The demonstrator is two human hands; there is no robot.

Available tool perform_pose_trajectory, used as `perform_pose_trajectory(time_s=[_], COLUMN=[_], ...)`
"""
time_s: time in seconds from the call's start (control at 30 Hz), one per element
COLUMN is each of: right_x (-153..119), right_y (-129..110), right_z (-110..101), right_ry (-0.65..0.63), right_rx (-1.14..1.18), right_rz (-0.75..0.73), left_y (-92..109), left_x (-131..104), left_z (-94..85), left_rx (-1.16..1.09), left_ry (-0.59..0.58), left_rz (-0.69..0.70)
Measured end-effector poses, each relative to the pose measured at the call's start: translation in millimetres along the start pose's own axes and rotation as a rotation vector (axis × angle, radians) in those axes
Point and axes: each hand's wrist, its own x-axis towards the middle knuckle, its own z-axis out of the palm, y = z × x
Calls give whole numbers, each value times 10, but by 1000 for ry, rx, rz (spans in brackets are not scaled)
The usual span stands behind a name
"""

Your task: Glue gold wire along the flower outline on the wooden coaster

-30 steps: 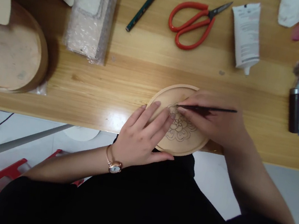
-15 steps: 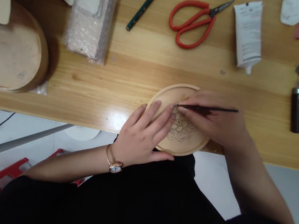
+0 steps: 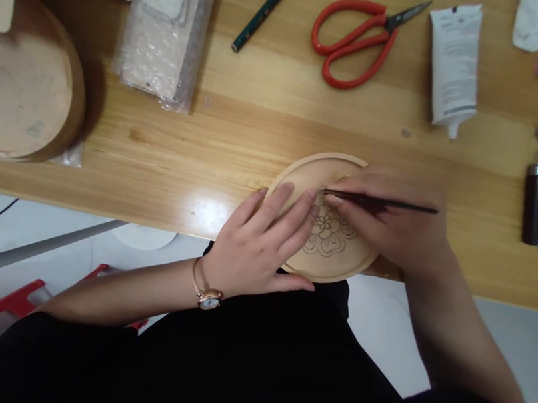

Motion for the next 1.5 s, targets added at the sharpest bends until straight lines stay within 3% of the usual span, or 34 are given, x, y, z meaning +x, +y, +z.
perform_pose_trajectory(time_s=[0.63, 1.1, 1.5], right_x=[-11, -26, 30], right_y=[-102, -99, -63], right_z=[46, 25, -12], right_ry=[80, 91, 17], right_rx=[-14, -58, -7], right_rz=[72, -27, -62], left_y=[-9, -17, -21], left_x=[-10, -14, -12], left_z=[13, 35, 39], left_rx=[-61, -25, -18], left_ry=[14, 46, 50], left_rz=[0, 12, 15])
